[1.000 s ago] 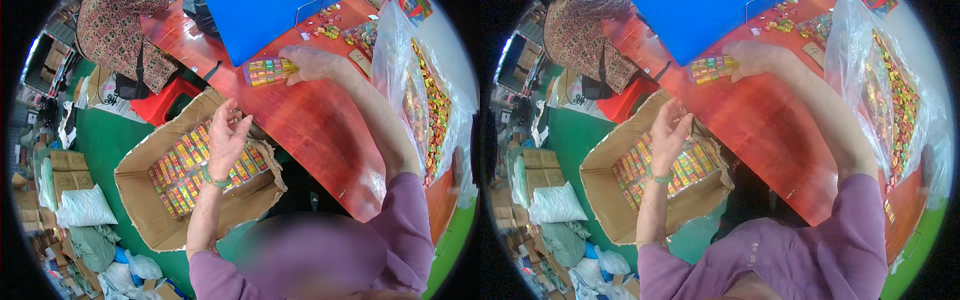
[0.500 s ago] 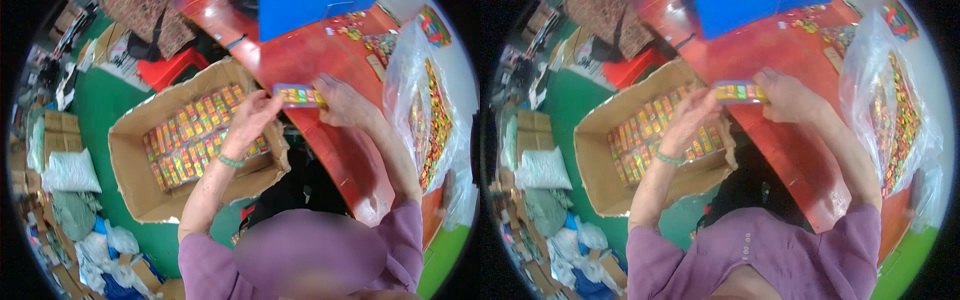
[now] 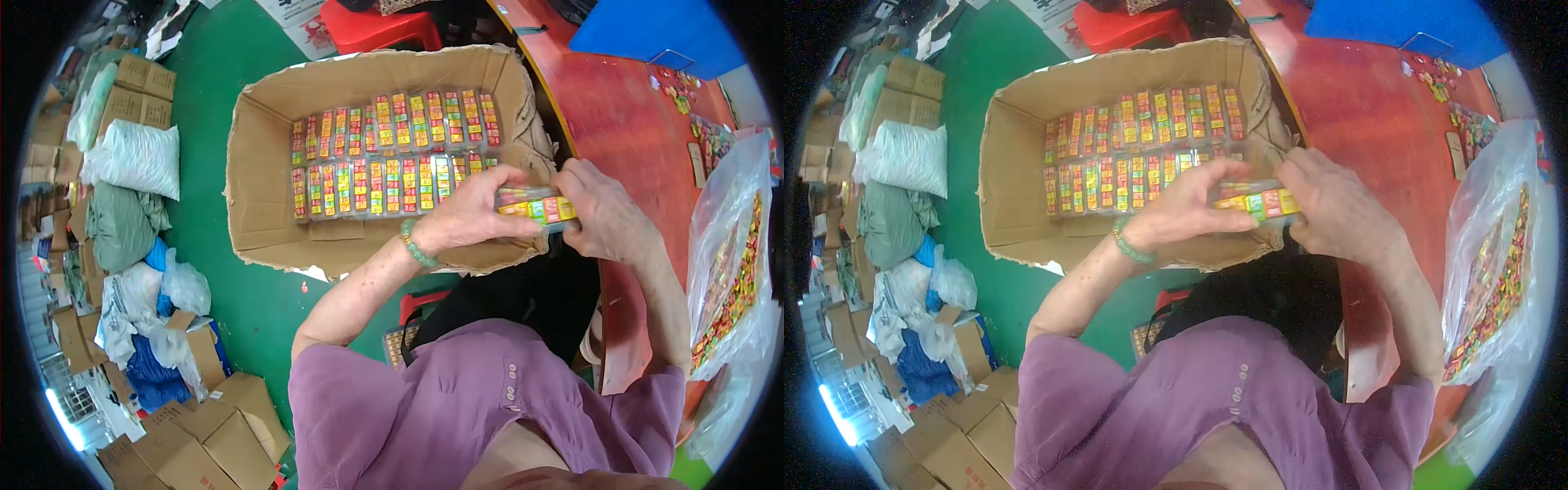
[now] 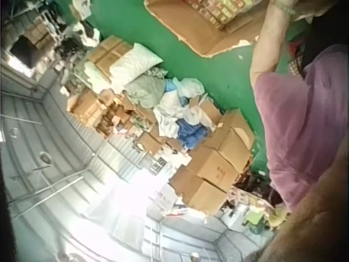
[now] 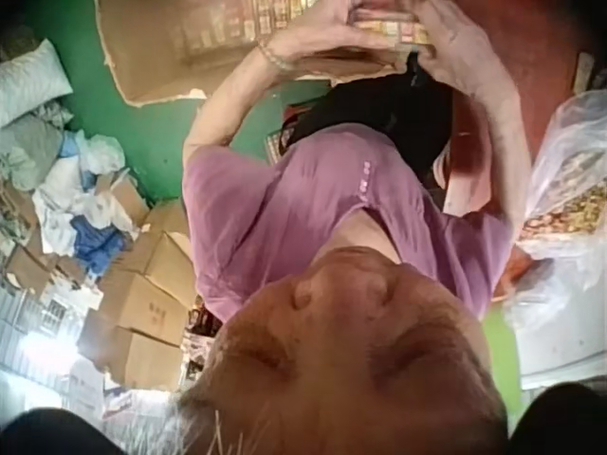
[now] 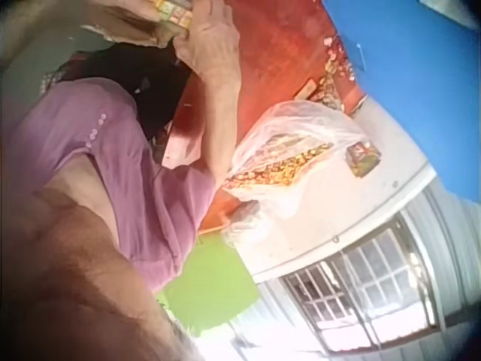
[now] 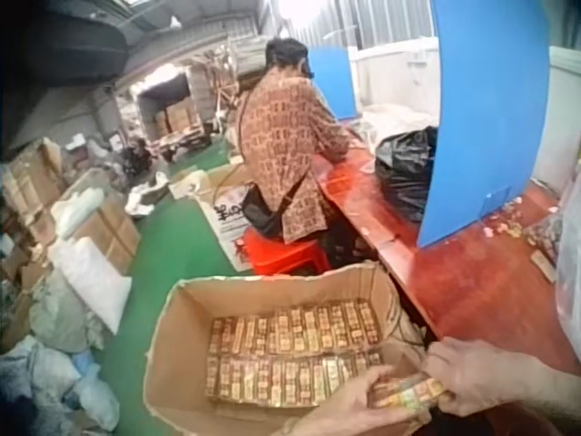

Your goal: Placing small colorful boxes into plastic trays and organizing them within a larger container.

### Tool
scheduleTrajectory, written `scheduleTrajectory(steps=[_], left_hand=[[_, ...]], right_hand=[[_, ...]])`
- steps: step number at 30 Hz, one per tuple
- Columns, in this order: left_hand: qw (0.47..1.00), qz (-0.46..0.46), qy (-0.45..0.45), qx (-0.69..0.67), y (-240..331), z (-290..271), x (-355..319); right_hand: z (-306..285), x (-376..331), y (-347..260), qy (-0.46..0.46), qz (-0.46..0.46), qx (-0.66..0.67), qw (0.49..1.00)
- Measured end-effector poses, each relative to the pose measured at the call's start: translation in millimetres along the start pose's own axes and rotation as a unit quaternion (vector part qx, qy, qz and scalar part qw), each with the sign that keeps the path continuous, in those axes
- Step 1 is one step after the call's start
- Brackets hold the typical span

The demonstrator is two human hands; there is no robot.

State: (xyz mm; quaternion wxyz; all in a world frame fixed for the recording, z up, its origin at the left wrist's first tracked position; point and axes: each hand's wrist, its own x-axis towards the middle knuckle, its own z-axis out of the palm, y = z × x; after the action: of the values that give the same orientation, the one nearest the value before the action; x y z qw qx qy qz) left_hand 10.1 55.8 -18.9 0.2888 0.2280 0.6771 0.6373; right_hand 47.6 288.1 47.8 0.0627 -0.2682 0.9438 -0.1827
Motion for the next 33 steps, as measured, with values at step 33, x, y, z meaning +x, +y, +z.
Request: scheduleTrajectory(steps=[33], left_hand=[[0.825,-0.213,0.404,-0.334,-235,-238,-16]], right_hand=[[30,-4,35,0.114,0.141,-0.144,0.973]])
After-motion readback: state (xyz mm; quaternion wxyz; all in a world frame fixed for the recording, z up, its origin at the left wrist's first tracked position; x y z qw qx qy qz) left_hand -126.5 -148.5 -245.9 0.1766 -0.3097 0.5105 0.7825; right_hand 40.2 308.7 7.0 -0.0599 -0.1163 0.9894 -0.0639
